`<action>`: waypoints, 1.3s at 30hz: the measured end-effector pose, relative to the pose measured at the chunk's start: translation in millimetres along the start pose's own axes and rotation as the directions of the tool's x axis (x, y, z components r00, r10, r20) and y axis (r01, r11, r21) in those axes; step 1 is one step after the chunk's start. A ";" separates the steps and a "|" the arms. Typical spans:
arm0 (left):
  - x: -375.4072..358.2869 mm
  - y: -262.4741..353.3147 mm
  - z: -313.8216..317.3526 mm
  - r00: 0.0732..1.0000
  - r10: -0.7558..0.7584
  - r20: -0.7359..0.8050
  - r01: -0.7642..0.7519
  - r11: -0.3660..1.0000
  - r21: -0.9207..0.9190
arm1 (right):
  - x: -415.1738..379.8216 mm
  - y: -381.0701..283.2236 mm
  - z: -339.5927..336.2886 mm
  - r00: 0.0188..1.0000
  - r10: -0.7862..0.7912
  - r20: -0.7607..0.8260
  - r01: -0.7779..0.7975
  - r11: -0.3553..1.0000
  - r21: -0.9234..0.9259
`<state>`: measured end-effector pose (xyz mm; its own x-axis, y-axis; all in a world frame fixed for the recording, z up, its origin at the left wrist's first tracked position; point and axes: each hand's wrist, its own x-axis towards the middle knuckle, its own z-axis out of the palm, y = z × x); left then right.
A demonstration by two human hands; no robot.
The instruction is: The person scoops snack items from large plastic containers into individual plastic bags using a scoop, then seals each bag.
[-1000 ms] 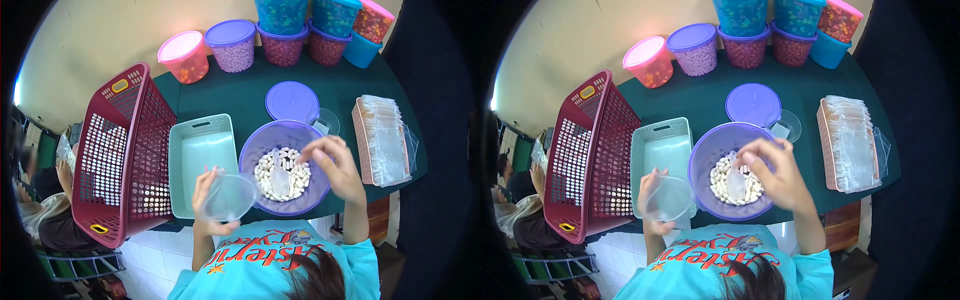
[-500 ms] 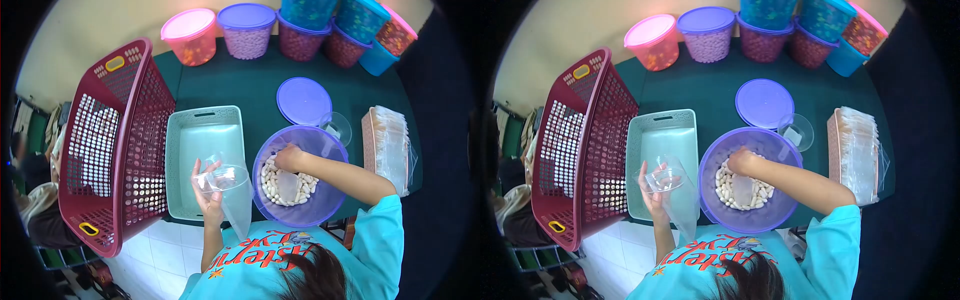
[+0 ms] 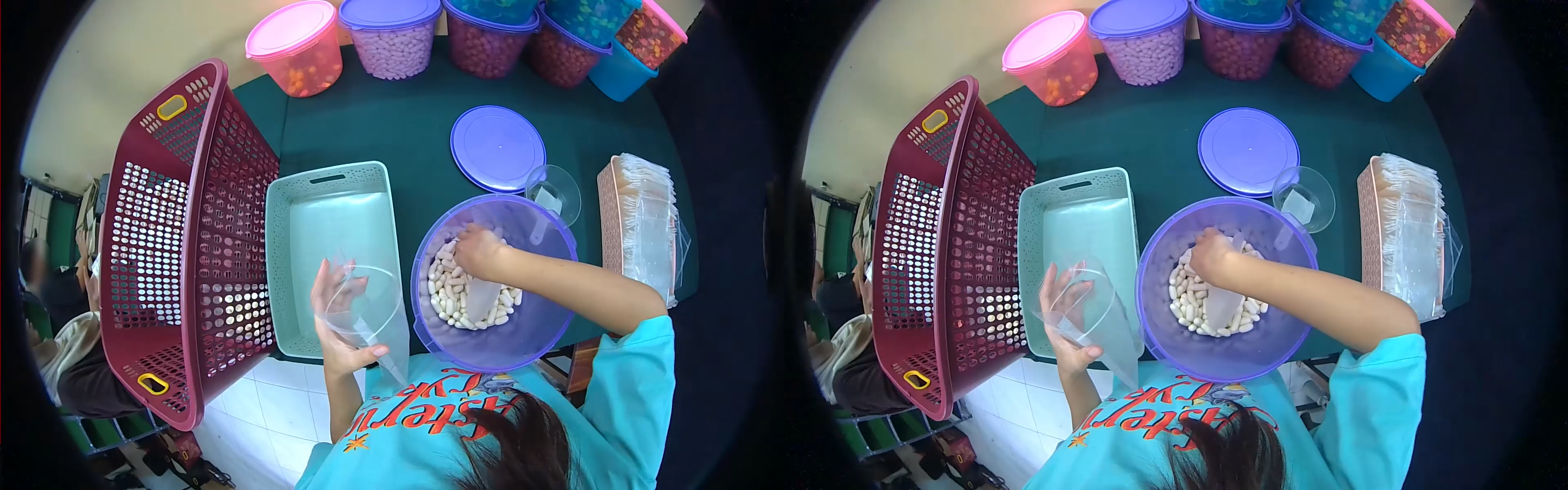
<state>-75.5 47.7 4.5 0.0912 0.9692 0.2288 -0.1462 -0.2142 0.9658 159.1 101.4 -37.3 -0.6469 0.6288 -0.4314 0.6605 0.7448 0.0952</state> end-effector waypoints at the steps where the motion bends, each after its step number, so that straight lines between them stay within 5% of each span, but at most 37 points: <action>1: -0.1 1.5 -2.1 1.000 0.011 -0.015 -0.011 1.000 -0.012 | -6.9 1.2 -20.7 0.977 0.036 0.212 -0.048 0.998 0.051; 2: -0.5 1.0 -6.3 1.000 0.010 -0.014 -0.010 1.000 -0.012 | -14.1 1.5 -36.2 0.907 0.057 0.417 -0.104 0.991 0.089; 5: 0.1 -0.9 -18.0 0.999 0.044 -0.016 -0.043 0.996 0.073 | -39.5 2.7 -50.2 0.892 0.130 0.434 -0.216 0.964 0.154; 6: 0.8 0.5 -20.1 0.999 0.047 -0.024 -0.045 0.996 0.077 | -49.3 1.6 -56.1 0.891 0.129 0.436 -0.216 0.964 0.155; 8: 1.0 5.4 -18.9 0.999 0.047 -0.026 -0.045 0.995 0.084 | -66.9 -0.6 -62.6 0.875 0.415 0.250 -0.457 0.879 0.140; 13: -0.7 10.4 -13.8 0.996 0.066 -0.062 -0.060 0.995 0.084 | -63.5 2.3 -47.6 0.897 0.411 0.163 -0.426 0.902 0.074; 18: -4.6 14.6 -25.9 0.980 0.199 -0.007 -0.196 0.972 0.132 | -49.4 -5.3 -25.2 0.931 0.364 -0.020 -0.356 0.897 -0.260; 22: -3.4 19.9 -34.3 0.958 0.285 -0.035 -0.270 0.935 0.229 | -37.5 -13.4 -18.4 0.934 0.354 0.055 -0.335 0.917 -0.216; 25: -0.1 18.8 -42.9 0.934 0.357 0.007 -0.350 0.911 0.218 | -32.4 -10.7 -19.5 0.959 0.274 -0.064 -0.281 0.918 -0.281; 31: -0.7 16.7 -43.0 0.944 0.329 -0.008 -0.320 0.922 0.219 | -12.8 -4.9 -9.9 0.994 -0.017 -0.111 0.021 0.999 0.040; 36: 1.1 15.7 -39.3 0.946 0.325 0.019 -0.321 0.922 0.218 | -16.2 -3.7 -10.4 0.993 -0.065 -0.096 0.092 0.946 0.310; 39: 2.5 22.7 -31.2 0.963 0.247 -0.110 -0.205 0.932 0.301 | -23.2 9.7 -24.3 0.999 -0.019 0.050 -0.017 0.771 0.637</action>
<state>-109.4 49.1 23.2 -0.0562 0.8937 0.4452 0.1414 -0.4343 0.8896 171.3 99.5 -4.5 -0.6397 0.6025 -0.4772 0.7627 0.4210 -0.4909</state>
